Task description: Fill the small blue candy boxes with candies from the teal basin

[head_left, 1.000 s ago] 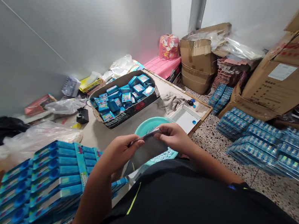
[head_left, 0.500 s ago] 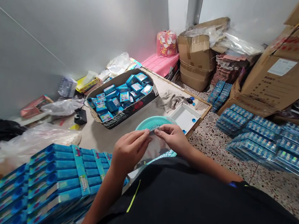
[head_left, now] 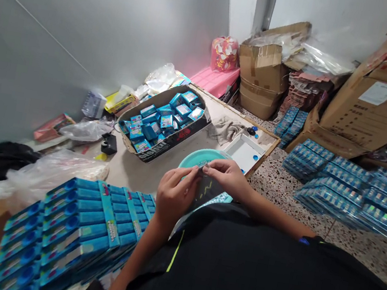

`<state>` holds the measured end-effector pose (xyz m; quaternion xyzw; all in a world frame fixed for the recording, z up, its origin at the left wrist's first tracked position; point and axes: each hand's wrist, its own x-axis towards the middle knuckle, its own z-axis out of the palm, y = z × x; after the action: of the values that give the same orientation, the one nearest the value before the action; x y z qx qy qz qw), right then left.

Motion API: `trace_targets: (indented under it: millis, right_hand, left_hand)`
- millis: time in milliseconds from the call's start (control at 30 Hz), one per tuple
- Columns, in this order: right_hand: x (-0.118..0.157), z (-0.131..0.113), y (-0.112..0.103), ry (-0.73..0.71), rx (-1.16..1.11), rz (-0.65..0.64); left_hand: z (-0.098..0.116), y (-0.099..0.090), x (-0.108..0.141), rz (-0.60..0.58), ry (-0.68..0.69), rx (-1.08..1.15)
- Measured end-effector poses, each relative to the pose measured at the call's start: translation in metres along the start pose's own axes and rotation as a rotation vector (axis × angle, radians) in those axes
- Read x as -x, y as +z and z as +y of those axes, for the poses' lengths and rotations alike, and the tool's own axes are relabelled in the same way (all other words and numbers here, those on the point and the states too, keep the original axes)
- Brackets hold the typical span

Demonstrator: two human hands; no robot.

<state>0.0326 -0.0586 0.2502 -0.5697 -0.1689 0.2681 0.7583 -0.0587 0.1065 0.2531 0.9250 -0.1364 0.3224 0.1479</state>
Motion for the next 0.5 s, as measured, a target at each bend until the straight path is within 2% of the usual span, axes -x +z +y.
trace_targets:
  millis: [133,267,400,500]
  right_hand:
    - [0.0,0.001,0.003,0.022,0.009,0.028]
    - [-0.002,0.003,0.005,0.055,0.034,0.047]
    - [-0.004,0.005,0.005,0.059,0.025,0.023]
    - [-0.005,0.007,0.005,0.04,0.023,-0.002]
  left_hand:
    - [0.0,0.002,0.008,0.016,0.032,-0.047]
    - [0.002,0.003,0.013,0.012,-0.045,-0.018]
    - [0.003,0.002,0.017,-0.021,-0.036,-0.017]
    - [0.004,0.003,0.02,0.009,-0.051,0.01]
